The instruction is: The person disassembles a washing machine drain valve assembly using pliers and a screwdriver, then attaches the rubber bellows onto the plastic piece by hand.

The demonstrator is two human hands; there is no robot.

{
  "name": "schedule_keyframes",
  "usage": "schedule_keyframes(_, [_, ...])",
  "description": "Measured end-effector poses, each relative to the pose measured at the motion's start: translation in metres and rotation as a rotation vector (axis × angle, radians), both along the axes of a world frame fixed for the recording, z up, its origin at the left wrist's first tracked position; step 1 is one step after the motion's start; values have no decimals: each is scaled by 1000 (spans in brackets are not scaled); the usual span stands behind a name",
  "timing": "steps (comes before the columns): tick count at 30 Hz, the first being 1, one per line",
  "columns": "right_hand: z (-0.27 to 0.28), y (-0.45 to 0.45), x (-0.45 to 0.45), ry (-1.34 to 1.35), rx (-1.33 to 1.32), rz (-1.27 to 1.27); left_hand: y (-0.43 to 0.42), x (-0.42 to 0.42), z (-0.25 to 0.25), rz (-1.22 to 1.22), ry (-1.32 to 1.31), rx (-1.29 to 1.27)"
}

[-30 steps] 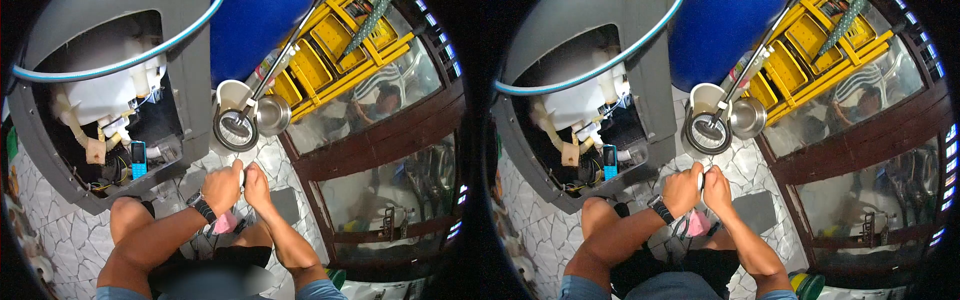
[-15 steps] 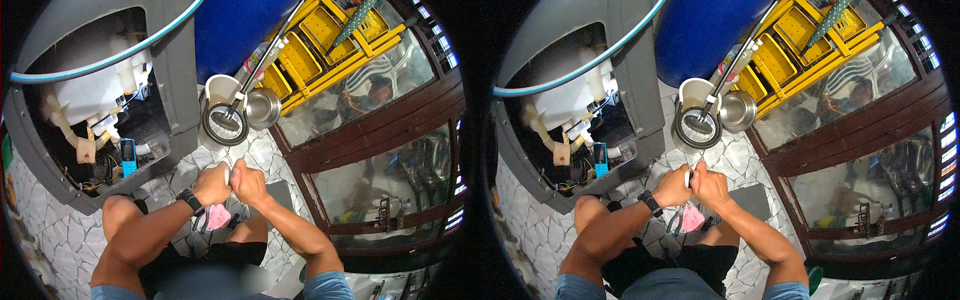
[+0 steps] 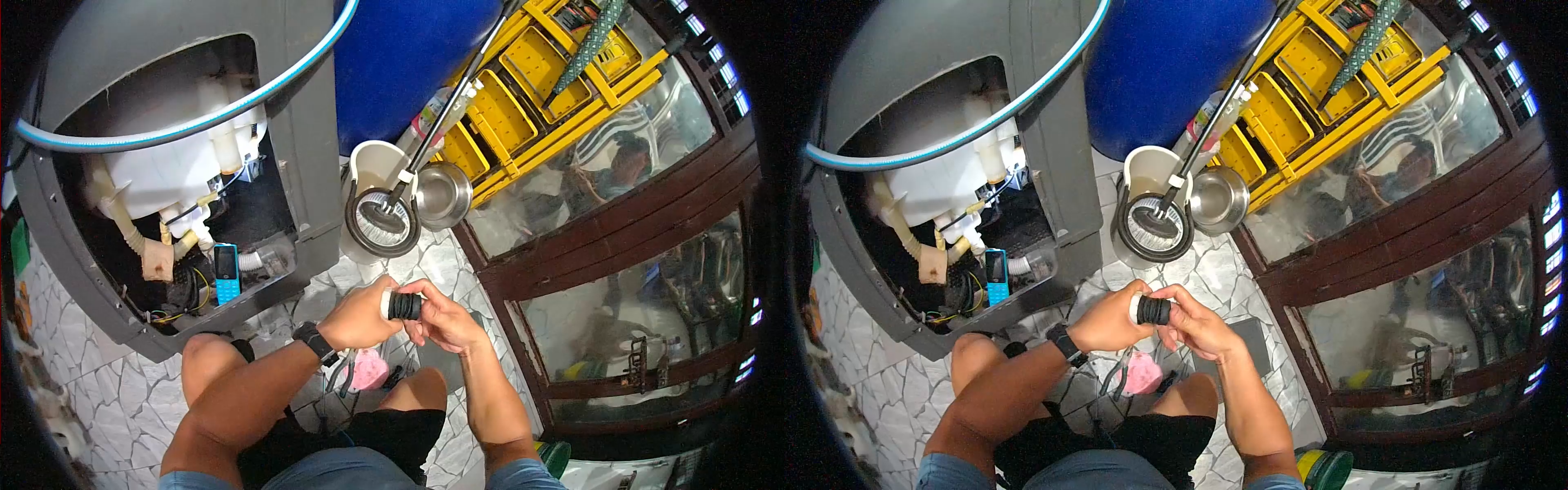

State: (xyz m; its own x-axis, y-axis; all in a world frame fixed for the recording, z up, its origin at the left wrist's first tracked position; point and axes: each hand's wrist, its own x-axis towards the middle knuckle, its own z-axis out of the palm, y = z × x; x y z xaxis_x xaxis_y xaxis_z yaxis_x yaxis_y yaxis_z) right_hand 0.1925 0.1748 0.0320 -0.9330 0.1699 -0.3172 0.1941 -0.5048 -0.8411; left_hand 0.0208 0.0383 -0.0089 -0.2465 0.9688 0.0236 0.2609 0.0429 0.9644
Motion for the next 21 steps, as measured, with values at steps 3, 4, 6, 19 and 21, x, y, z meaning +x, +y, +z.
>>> schedule_keyframes(3, [6, -4, -2, -109, 218, -17, 1, 1, -7, 41, 45, 31])
schedule_keyframes(4, [5, -3, -4, -88, 259, 10, 1, 2, -7, 61, 74, 25])
schedule_keyframes(6, [5, -3, -3, -69, 300, 36, -2, 10, -2, 93, 83, 2])
schedule_keyframes(19, [6, -11, -7, -171, 433, -3, 1, 10, -3, 188, 87, -65])
schedule_keyframes(21, [15, -20, -12, -160, 898, 31, 1, 4, 2, 190, 99, -55])
